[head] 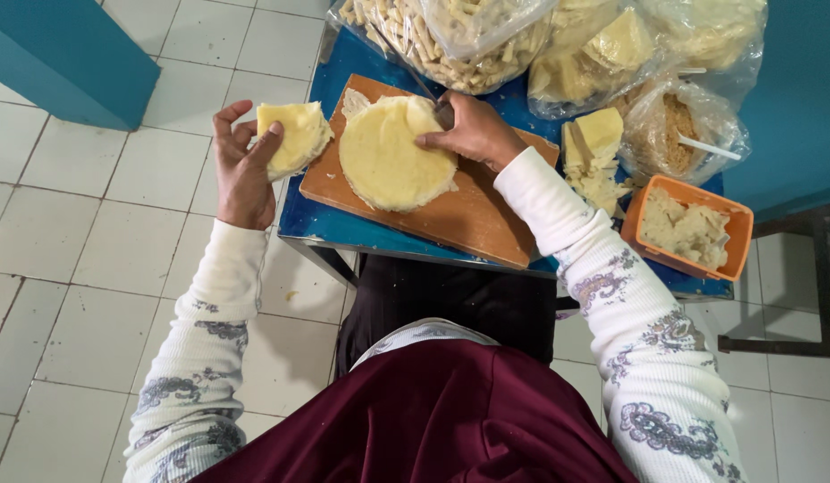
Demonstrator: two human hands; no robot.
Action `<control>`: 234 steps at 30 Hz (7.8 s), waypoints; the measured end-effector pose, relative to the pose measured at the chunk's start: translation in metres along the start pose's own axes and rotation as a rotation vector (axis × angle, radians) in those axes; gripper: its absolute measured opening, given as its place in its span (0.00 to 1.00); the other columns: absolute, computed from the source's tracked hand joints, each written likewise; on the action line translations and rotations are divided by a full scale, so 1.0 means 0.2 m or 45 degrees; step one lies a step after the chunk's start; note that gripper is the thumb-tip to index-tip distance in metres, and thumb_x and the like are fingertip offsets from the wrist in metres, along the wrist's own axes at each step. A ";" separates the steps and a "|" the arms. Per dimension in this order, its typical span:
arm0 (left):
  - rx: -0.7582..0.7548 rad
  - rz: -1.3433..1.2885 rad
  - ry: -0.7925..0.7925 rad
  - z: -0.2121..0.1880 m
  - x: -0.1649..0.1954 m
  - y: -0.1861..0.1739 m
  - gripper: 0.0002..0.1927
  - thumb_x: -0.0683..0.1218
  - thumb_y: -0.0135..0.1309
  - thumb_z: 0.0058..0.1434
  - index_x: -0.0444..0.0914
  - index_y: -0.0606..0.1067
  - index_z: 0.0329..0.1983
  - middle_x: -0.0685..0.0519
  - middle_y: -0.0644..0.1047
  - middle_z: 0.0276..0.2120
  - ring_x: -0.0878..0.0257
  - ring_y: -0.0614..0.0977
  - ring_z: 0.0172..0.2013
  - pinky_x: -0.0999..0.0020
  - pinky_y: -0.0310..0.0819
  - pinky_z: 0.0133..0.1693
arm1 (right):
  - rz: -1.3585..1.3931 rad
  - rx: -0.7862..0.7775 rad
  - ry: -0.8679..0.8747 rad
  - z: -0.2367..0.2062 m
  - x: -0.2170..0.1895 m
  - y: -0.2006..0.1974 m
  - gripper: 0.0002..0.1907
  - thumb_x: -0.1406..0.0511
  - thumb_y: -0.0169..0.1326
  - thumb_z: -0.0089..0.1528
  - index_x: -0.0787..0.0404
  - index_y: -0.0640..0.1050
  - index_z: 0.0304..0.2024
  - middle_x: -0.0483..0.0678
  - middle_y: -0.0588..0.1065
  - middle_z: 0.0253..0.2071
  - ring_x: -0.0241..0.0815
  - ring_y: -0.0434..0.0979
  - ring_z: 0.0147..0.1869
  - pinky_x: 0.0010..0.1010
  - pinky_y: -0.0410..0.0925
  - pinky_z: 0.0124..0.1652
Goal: The person peels apart thin layered flatbread discs by hand, separating the sheets one at a time over a blue work table. They then use a knife to cut the round flatbread stacks into wedge pieces on a wooden cutting board, stack the cut pieces, and place pieces into a plastic bag with other snack products.
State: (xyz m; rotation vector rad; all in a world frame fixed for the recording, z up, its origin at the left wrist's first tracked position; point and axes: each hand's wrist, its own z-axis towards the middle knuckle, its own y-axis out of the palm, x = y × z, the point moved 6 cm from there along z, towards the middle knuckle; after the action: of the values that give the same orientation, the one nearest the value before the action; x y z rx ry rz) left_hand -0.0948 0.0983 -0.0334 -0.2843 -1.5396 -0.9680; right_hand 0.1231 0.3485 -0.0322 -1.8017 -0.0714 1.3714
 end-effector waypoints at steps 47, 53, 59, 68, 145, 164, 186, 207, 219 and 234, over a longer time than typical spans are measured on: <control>-0.311 1.381 0.714 0.10 -0.12 0.51 0.28 0.41 0.62 0.61 0.34 0.65 0.62 0.41 0.74 0.53 0.44 0.75 0.53 0.48 0.65 0.56 | -0.085 0.268 -0.188 -1.04 -0.09 -0.44 0.31 0.62 0.64 0.63 0.74 0.66 0.60 0.55 0.75 0.50 0.39 0.76 0.51 0.31 0.69 0.49; -0.355 1.403 0.922 -0.06 0.10 0.69 0.27 0.40 0.63 0.64 0.35 0.68 0.64 0.39 0.72 0.55 0.38 0.69 0.57 0.48 0.61 0.60 | 0.140 -0.025 0.321 -1.17 -0.18 -0.44 0.26 0.64 0.55 0.63 0.61 0.70 0.64 0.52 0.80 0.45 0.39 0.80 0.39 0.32 0.74 0.39; -0.642 0.821 0.790 -0.16 0.10 0.90 0.18 0.35 0.50 0.72 0.34 0.69 0.64 0.43 0.72 0.61 0.45 0.78 0.60 0.57 0.78 0.58 | -0.351 0.045 0.259 -1.19 -0.20 -0.31 0.24 0.62 0.49 0.68 0.60 0.64 0.66 0.56 0.80 0.34 0.52 0.83 0.29 0.40 0.74 0.29; -0.660 1.096 0.950 -0.52 -0.15 0.96 0.18 0.40 0.57 0.66 0.34 0.75 0.59 0.42 0.75 0.58 0.45 0.75 0.62 0.53 0.69 0.63 | -0.706 0.102 0.131 -1.14 -0.11 -0.10 0.17 0.59 0.48 0.70 0.69 0.64 0.48 0.63 0.77 0.27 0.65 0.77 0.27 0.50 0.69 0.25; -1.449 1.515 0.367 -0.17 -0.46 1.09 0.45 0.65 0.67 0.49 0.59 0.66 0.71 0.70 0.59 0.74 0.39 0.43 0.76 0.09 0.23 0.56 | -0.807 -0.221 0.260 -1.17 -0.14 -0.19 0.18 0.59 0.48 0.69 0.71 0.64 0.43 0.64 0.75 0.22 0.66 0.79 0.27 0.50 0.72 0.26; -1.420 1.548 0.396 -0.17 -0.46 1.07 0.44 0.65 0.66 0.50 0.60 0.66 0.71 0.69 0.59 0.74 0.41 0.47 0.76 0.12 0.25 0.59 | -0.784 -0.122 0.313 -1.30 -0.05 -0.11 0.19 0.58 0.51 0.68 0.69 0.66 0.40 0.61 0.75 0.20 0.63 0.79 0.24 0.49 0.71 0.23; -1.491 1.296 0.557 -0.16 -0.41 1.08 0.42 0.66 0.62 0.56 0.59 0.63 0.74 0.67 0.58 0.76 0.39 0.47 0.76 0.18 0.36 0.67 | -0.767 0.019 0.138 -1.12 -0.02 -0.06 0.20 0.59 0.54 0.66 0.72 0.66 0.41 0.63 0.73 0.18 0.65 0.78 0.24 0.49 0.69 0.21; -0.898 1.167 0.644 -0.18 -0.37 1.01 0.38 0.53 0.66 0.59 0.36 0.66 0.69 0.42 0.64 0.69 0.36 0.64 0.67 0.41 0.59 0.63 | -0.813 -0.007 0.414 -1.55 -0.19 -0.58 0.21 0.54 0.53 0.64 0.64 0.68 0.47 0.58 0.77 0.29 0.60 0.79 0.33 0.49 0.71 0.33; -0.693 1.459 0.509 -0.06 -0.56 0.92 0.29 0.54 0.66 0.58 0.28 0.69 0.48 0.35 0.67 0.48 0.37 0.69 0.51 0.48 0.66 0.53 | -0.405 -0.143 -0.502 -0.22 0.15 -0.33 0.37 0.50 0.68 0.57 0.65 0.75 0.59 0.56 0.79 0.44 0.52 0.81 0.43 0.40 0.72 0.42; -0.879 0.537 -0.124 -0.08 -0.51 0.91 0.28 0.37 0.67 0.53 0.36 0.66 0.54 0.50 0.78 0.47 0.64 0.80 0.49 0.68 0.76 0.49 | -0.458 -0.318 -0.172 -0.29 0.06 -0.39 0.30 0.54 0.69 0.53 0.60 0.77 0.52 0.55 0.80 0.35 0.53 0.81 0.38 0.42 0.70 0.40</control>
State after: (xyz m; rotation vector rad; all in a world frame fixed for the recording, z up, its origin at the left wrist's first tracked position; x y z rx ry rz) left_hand 0.0630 0.2346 -0.0536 -1.1095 -1.1134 -1.1212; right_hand 0.2086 0.3704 0.0109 -1.7854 -0.6325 1.2608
